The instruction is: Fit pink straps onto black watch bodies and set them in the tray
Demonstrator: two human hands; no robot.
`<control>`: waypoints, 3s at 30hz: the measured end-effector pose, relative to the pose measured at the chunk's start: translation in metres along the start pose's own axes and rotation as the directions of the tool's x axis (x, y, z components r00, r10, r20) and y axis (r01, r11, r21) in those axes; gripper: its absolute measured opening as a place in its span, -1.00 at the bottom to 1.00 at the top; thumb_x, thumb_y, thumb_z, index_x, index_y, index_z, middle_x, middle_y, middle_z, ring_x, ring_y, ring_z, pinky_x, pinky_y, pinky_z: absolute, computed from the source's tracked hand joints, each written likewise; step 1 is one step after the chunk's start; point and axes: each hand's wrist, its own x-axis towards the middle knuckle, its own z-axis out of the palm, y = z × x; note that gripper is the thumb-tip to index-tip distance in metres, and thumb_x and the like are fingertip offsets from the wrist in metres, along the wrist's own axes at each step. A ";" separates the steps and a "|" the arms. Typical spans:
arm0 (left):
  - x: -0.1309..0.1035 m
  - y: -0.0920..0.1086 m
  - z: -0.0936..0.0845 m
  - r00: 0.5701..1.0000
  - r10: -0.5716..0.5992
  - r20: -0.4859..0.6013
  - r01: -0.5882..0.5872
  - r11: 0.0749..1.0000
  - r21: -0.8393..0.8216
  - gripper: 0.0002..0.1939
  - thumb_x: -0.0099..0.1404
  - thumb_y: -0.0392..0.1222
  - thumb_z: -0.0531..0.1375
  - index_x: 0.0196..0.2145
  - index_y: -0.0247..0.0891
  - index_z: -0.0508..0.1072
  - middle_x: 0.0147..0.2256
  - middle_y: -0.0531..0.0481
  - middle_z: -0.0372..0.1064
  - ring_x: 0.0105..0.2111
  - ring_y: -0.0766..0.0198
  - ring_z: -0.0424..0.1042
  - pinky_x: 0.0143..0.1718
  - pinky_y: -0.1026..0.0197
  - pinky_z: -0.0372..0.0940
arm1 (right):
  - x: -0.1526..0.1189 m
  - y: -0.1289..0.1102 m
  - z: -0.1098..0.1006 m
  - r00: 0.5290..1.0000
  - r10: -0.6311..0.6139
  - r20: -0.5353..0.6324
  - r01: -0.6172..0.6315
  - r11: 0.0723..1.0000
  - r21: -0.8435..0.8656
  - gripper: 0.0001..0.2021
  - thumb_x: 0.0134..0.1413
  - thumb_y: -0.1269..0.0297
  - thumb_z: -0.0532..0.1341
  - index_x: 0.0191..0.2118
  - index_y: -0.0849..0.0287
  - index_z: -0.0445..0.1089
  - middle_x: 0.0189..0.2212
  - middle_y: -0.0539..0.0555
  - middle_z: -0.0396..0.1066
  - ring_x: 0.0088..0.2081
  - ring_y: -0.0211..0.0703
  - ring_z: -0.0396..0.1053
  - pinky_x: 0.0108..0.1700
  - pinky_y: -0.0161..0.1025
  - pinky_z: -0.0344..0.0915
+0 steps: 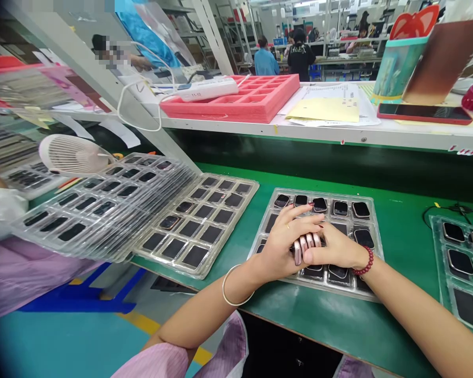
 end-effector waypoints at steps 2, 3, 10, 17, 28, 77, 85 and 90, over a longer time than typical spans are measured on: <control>-0.001 -0.001 0.000 1.000 0.031 -0.002 -0.031 0.999 0.012 -0.67 0.30 -0.01 0.23 -0.06 -0.25 0.44 0.01 -0.15 0.51 0.19 0.04 0.33 0.28 -0.02 0.04 | 0.001 -0.001 0.001 0.999 -0.019 0.033 0.017 0.998 0.058 -0.45 0.02 -0.28 0.32 -0.17 0.17 0.50 -0.29 0.09 0.51 -0.21 -0.02 0.47 -0.13 -0.14 0.44; -0.001 -0.001 0.000 0.999 0.054 -0.005 -0.053 0.998 0.022 -0.68 0.31 -0.03 0.22 -0.06 -0.25 0.44 0.01 -0.15 0.51 0.20 0.05 0.32 0.29 -0.02 0.03 | 0.001 -0.002 0.001 0.999 -0.028 0.045 0.025 0.996 0.083 -0.43 0.00 -0.27 0.34 -0.13 0.17 0.50 -0.26 0.09 0.51 -0.18 -0.01 0.47 -0.11 -0.13 0.44; -0.003 -0.003 0.002 0.995 0.099 0.014 -0.100 0.989 0.109 -0.66 0.36 -0.06 0.14 0.00 -0.28 0.45 0.16 -0.26 0.37 0.28 0.01 0.18 0.29 -0.07 0.03 | -0.002 0.001 0.001 0.999 -0.051 0.008 0.050 0.997 0.053 -0.57 0.05 -0.08 0.40 -0.10 0.14 0.49 -0.21 0.06 0.50 -0.22 -0.08 0.47 -0.19 -0.20 0.46; -0.007 -0.006 0.008 0.995 0.103 -0.002 -0.103 0.990 0.100 -0.66 0.36 -0.10 0.15 0.05 -0.21 0.43 0.30 -0.24 0.16 0.36 -0.06 0.00 0.30 -0.14 0.04 | 0.002 -0.004 0.004 0.986 -0.166 -0.035 0.159 0.977 -0.144 -0.48 0.02 -0.21 0.36 -0.08 0.11 0.46 -0.14 0.12 0.47 -0.04 0.06 0.44 0.04 -0.02 0.40; -0.002 -0.009 -0.003 0.821 -0.358 0.444 0.570 0.501 -0.650 0.45 -0.02 0.21 0.45 0.42 -0.11 -0.52 0.43 -0.41 -0.54 0.39 -0.29 -0.10 0.30 -0.27 0.04 | -0.005 0.005 0.008 0.819 -0.461 -0.343 0.067 0.669 -0.740 -0.62 0.00 0.12 0.40 -0.06 0.07 0.40 0.14 0.23 0.30 0.16 0.23 0.24 0.18 0.22 0.17; 0.003 -0.014 0.003 0.540 -0.490 0.685 0.662 -0.256 -0.705 -0.46 0.12 0.17 0.39 -0.16 -0.39 0.53 -0.14 -0.25 0.53 -0.06 0.00 0.49 0.00 0.06 0.32 | -0.004 0.005 0.008 0.857 -0.400 -0.325 0.066 0.710 -0.701 -0.55 -0.03 0.13 0.42 -0.01 0.05 0.37 0.11 0.23 0.39 0.13 0.23 0.31 0.19 0.23 0.18; 0.003 -0.016 0.004 0.537 -0.477 0.696 0.691 -0.225 -0.687 -0.44 0.12 0.20 0.37 -0.19 -0.41 0.54 -0.20 -0.25 0.54 -0.09 0.00 0.50 -0.03 0.06 0.32 | -0.004 0.005 0.010 0.830 -0.428 -0.357 0.057 0.703 -0.709 -0.58 -0.01 0.14 0.41 -0.03 0.06 0.36 0.07 0.22 0.41 0.09 0.22 0.33 0.13 0.24 0.25; 0.002 -0.017 0.002 0.500 -0.476 0.723 0.737 -0.205 -0.645 -0.41 0.10 0.19 0.38 -0.18 -0.44 0.53 -0.22 -0.27 0.53 -0.11 0.01 0.50 0.00 0.04 0.32 | -0.003 0.008 0.008 0.855 -0.304 -0.420 -0.042 0.767 -0.640 -0.64 -0.03 0.13 0.41 -0.10 0.07 0.39 0.07 0.23 0.41 0.10 0.23 0.33 0.11 0.27 0.27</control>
